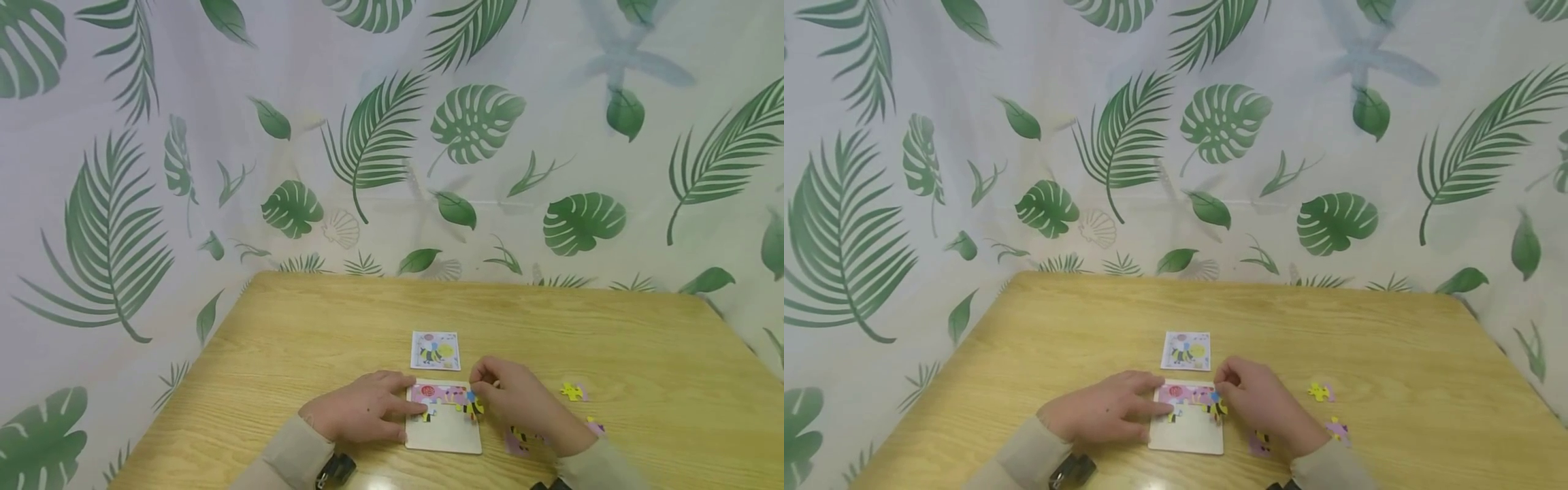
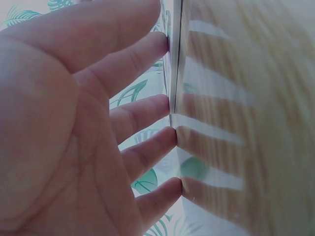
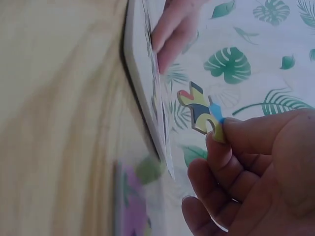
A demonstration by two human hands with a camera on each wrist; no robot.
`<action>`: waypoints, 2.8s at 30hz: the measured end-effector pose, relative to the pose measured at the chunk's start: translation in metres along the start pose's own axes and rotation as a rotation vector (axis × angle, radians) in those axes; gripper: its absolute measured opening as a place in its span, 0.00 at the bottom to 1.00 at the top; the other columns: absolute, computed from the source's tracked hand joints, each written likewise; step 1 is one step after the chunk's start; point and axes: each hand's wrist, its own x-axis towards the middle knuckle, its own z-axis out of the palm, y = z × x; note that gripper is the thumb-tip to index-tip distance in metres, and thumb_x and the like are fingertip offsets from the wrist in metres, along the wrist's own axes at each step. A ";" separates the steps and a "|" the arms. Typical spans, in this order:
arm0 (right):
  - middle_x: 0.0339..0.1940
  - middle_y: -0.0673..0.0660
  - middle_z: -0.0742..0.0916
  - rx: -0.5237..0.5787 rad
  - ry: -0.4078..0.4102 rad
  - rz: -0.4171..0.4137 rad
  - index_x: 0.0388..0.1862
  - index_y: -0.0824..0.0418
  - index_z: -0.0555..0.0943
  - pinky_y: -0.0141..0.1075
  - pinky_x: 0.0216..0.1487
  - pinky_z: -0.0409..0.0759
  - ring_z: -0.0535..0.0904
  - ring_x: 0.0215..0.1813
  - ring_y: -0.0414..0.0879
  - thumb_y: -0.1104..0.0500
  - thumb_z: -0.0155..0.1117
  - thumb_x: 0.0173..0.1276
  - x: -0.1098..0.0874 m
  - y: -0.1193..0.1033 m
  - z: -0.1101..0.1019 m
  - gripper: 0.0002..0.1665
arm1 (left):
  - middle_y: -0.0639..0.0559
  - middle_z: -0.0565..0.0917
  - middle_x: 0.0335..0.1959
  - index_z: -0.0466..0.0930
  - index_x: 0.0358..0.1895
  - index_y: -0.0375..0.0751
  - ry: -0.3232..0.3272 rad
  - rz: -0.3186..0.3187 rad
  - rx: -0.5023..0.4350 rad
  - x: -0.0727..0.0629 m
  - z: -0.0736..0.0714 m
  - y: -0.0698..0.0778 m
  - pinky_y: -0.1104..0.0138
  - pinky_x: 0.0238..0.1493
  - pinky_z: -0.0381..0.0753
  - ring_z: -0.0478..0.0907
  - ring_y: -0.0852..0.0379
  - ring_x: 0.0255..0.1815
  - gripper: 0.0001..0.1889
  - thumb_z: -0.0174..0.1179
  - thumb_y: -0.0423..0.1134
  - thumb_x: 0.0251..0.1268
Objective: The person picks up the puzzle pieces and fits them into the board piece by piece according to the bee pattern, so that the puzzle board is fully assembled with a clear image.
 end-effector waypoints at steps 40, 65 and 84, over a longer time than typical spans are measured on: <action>0.24 0.46 0.80 -0.102 0.016 0.051 0.28 0.51 0.81 0.37 0.30 0.74 0.74 0.29 0.43 0.62 0.70 0.66 0.018 -0.026 0.047 0.09 | 0.50 0.63 0.78 0.73 0.73 0.63 0.030 -0.002 0.020 0.004 0.001 0.005 0.54 0.74 0.60 0.58 0.49 0.77 0.27 0.59 0.57 0.72; 0.23 0.44 0.78 -0.207 0.070 0.010 0.29 0.48 0.80 0.38 0.31 0.72 0.73 0.27 0.41 0.60 0.70 0.66 0.021 -0.025 0.053 0.09 | 0.46 0.55 0.81 0.72 0.71 0.75 -0.019 -0.064 -0.020 -0.002 -0.003 0.024 0.47 0.76 0.55 0.51 0.43 0.80 0.28 0.61 0.57 0.67; 0.22 0.45 0.77 -0.201 0.060 -0.019 0.27 0.46 0.79 0.38 0.28 0.70 0.71 0.26 0.41 0.56 0.76 0.61 0.020 -0.020 0.054 0.12 | 0.44 0.56 0.80 0.72 0.71 0.74 -0.022 -0.041 0.021 0.004 0.002 0.023 0.46 0.74 0.59 0.53 0.41 0.79 0.27 0.61 0.54 0.69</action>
